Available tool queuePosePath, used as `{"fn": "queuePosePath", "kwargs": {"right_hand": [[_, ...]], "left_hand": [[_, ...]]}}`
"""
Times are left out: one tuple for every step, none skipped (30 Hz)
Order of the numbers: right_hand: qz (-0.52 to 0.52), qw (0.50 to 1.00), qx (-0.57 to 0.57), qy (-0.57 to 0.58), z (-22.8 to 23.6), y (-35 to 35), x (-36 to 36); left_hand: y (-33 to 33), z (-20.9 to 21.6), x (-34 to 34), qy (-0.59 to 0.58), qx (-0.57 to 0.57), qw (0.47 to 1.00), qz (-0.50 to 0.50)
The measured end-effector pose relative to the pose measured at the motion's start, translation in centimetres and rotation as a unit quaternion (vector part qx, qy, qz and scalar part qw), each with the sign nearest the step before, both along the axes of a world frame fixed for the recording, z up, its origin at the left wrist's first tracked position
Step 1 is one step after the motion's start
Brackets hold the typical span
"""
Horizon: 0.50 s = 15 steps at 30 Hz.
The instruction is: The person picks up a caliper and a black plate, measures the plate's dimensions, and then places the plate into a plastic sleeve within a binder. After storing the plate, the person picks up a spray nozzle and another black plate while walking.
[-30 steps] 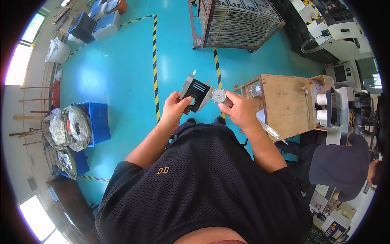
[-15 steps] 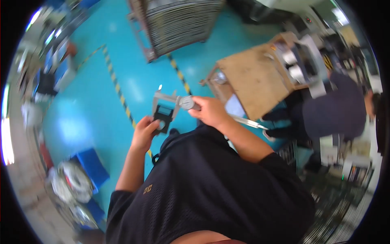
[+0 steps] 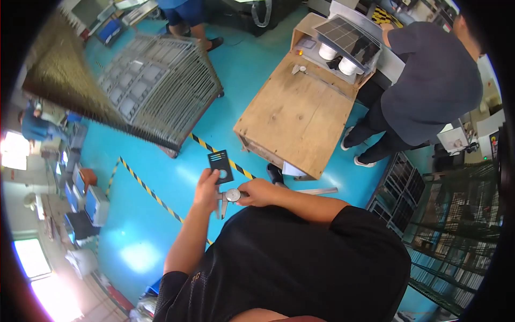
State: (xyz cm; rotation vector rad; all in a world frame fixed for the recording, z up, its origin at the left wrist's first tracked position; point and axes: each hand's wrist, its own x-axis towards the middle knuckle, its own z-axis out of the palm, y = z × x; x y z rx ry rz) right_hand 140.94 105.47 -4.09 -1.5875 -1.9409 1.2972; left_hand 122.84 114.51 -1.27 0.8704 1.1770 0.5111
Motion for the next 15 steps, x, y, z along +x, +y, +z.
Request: {"fn": "queuePosePath", "kwargs": {"right_hand": [[-0.027, 0.999, -0.012, 0.023, -0.5, 1.0, 1.7], [-0.027, 0.998, -0.025, 0.047, -1.5, 1.9, 3.9], [-0.034, 0.998, -0.023, 0.056, -2.9, 2.4, 6.4], [-0.071, 0.993, 0.015, 0.094, -4.3, 2.9, 9.0], [-0.108, 0.984, 0.052, 0.129, -5.9, 3.2, 11.8], [-0.147, 0.979, 0.057, 0.132, -7.8, 3.8, 14.7], [-0.186, 0.971, 0.06, 0.134, -9.4, 4.4, 17.8], [-0.226, 0.968, 0.058, 0.09, -10.6, 5.3, 20.8], [-0.268, 0.961, 0.054, 0.045, -11.9, 6.2, 23.9], [-0.301, 0.953, 0.04, 0.007, -13.8, 7.5, 26.9], [-0.331, 0.943, 0.027, -0.032, -16.4, 9.3, 29.9], [-0.347, 0.933, 0.056, -0.079, -20.0, 11.1, 33.0], [-0.361, 0.92, 0.084, -0.126, -22.9, 13.1, 35.9], [-0.374, 0.91, 0.067, -0.164, -24.6, 15.4, 38.2], [-0.387, 0.898, 0.049, -0.204, -25.9, 17.5, 40.2]], "left_hand": [[1.1, -1.6, 2.4, -0.04, -0.004, 0.999, -0.006], [2.6, -4.5, 3.9, -0.025, 0.02, 0.999, -0.007], [3.6, -4.5, 5.8, -0.016, 0.021, 1.0, -0.015], [4.5, -4.7, 7.6, -0.068, 0.011, 0.998, 0.007], [5.3, -4.8, 9.4, -0.121, -0.002, 0.992, 0.028], [6.0, -5.0, 10.2, -0.101, -0.015, 0.994, 0.03], [6.6, -5.0, 10.7, -0.093, -0.018, 0.995, 0.028], [7.0, -5.0, 10.7, -0.042, -0.03, 0.999, 0.003], [7.3, -5.1, 10.4, 0.008, -0.044, 0.999, -0.026], [7.1, -5.5, 9.6, 0.052, -0.045, 0.997, -0.037], [6.9, -6.3, 8.4, 0.095, -0.046, 0.993, -0.048], [6.6, -7.4, 6.8, 0.129, -0.058, 0.988, -0.06], [6.3, -8.2, 5.1, 0.162, -0.071, 0.981, -0.074], [5.6, -8.4, 3.7, 0.201, -0.086, 0.973, -0.073], [5.0, -8.5, 2.5, 0.239, -0.102, 0.963, -0.073]]}}
